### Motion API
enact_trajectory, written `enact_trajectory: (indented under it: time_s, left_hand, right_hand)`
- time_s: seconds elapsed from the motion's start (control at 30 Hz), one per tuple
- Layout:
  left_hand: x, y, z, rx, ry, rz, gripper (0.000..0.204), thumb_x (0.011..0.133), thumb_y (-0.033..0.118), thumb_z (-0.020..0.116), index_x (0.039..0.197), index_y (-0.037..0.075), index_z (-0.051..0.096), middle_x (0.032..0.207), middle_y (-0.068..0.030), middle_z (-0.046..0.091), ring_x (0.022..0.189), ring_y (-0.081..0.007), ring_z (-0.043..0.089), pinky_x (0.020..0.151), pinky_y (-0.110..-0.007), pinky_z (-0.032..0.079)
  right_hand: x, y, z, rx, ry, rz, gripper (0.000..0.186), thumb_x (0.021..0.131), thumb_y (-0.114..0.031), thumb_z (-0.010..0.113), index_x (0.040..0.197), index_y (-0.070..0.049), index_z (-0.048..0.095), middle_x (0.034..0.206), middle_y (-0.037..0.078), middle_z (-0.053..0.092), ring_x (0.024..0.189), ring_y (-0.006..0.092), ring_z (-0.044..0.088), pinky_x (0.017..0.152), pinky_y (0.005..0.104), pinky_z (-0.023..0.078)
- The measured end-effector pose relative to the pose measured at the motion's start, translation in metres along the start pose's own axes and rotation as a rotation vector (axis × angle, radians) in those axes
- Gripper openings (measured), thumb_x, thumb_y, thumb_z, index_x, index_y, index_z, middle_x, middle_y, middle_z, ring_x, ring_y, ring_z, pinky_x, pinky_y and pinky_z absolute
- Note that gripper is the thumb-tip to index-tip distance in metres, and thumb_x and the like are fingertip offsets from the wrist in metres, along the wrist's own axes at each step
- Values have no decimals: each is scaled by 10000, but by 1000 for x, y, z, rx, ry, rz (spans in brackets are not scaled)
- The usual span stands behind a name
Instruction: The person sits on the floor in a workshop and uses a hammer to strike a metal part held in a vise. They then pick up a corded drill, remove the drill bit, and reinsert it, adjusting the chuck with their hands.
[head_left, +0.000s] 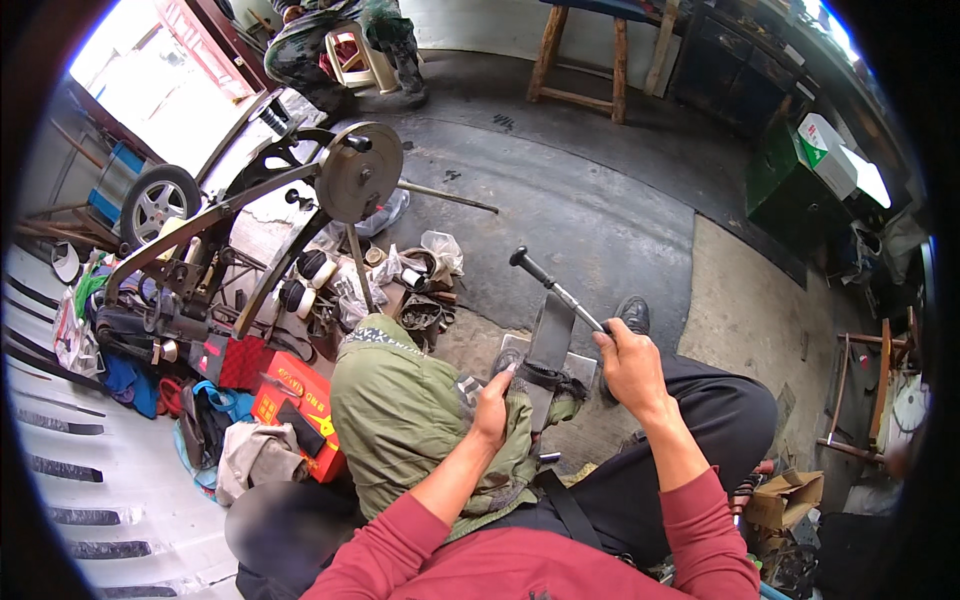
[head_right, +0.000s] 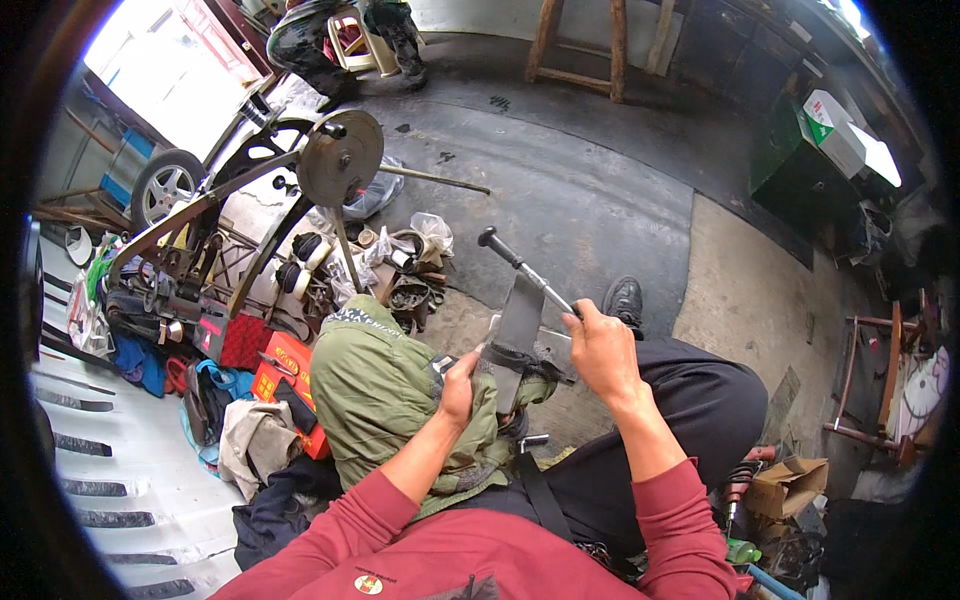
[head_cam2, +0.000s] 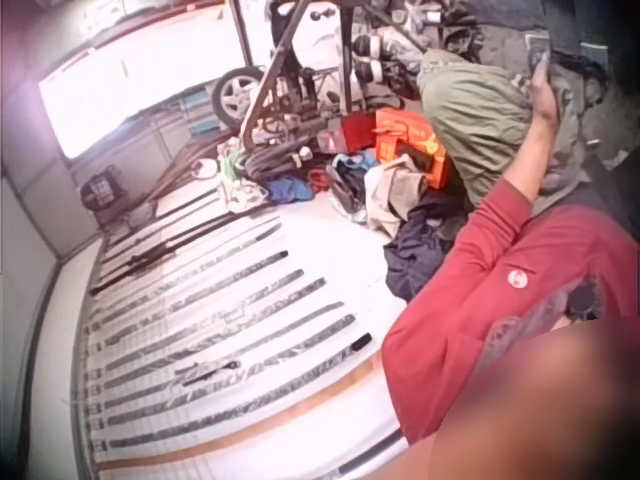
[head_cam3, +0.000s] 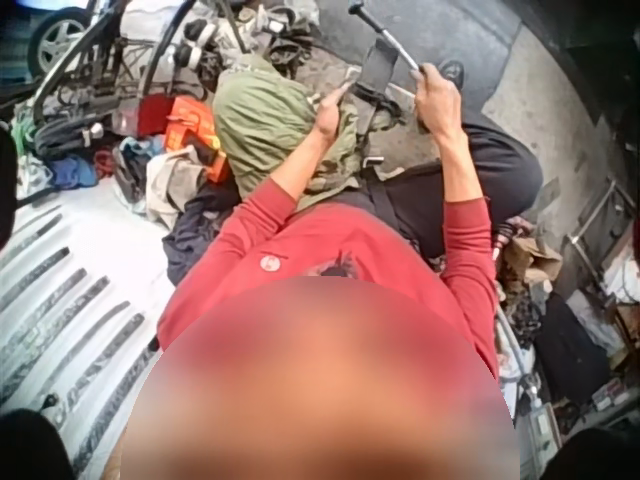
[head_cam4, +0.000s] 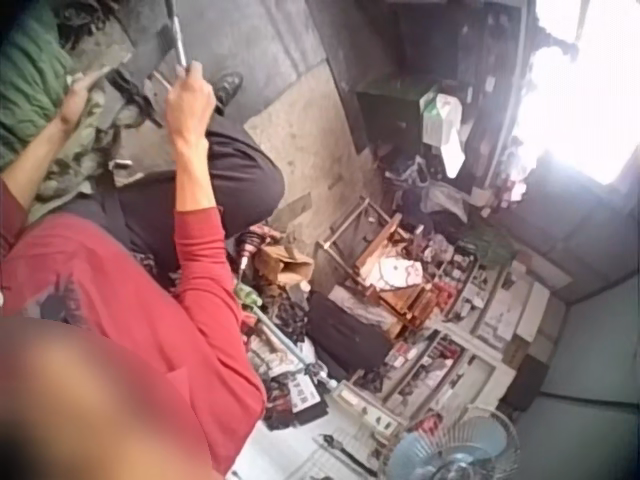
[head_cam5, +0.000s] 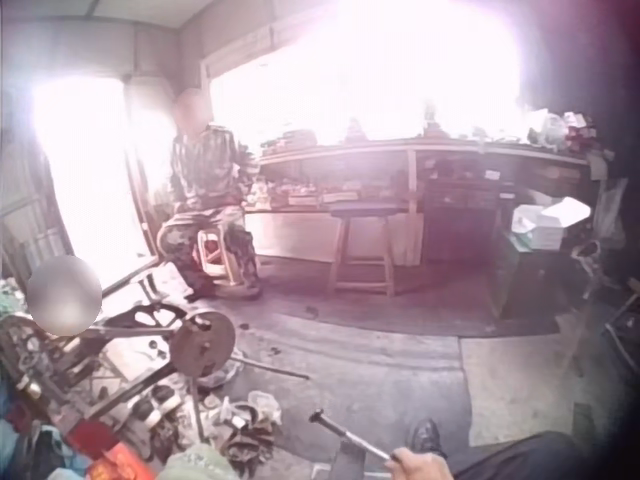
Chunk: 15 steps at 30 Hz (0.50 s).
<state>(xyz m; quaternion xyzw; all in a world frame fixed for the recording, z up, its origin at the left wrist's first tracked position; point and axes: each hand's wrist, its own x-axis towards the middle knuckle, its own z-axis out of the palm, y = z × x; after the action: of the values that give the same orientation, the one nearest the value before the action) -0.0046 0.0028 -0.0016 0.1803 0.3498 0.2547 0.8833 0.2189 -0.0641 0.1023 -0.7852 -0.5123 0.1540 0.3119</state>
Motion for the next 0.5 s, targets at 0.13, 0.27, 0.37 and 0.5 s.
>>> enact_trajectory:
  time_s: [0.13,0.27,0.37,0.5]
  left_hand:
    - [7,-4,-9,-15,8,21,416,1083,307,420,1274,23,655,1158,-77,721,955,-190,681,879,-324,542]
    - [-3,2,3,-4,41,-16,415,1083,297,421,1288,22,655,1196,-67,711,1028,-179,664,953,-319,508]
    - [-11,6,15,56,67,48,417,1083,293,423,1301,23,653,1219,-61,705,1073,-172,650,997,-316,482]
    - [-8,8,13,38,109,1,417,1082,288,399,1272,21,658,1184,-74,712,1021,-196,668,946,-336,516]
  right_hand:
    - [5,-5,4,-11,-32,-1,226,1006,-246,636,1004,-23,597,734,249,651,753,476,659,633,544,487]
    - [3,-7,9,59,-38,-29,259,1010,-202,629,891,24,581,683,262,551,672,490,546,588,504,418]
    - [1,-6,10,100,-62,12,261,1012,-184,616,879,38,579,697,272,550,662,485,529,593,489,426]
    - [3,-6,10,188,-97,111,254,1003,-209,636,947,33,584,727,239,614,721,401,586,640,489,450]
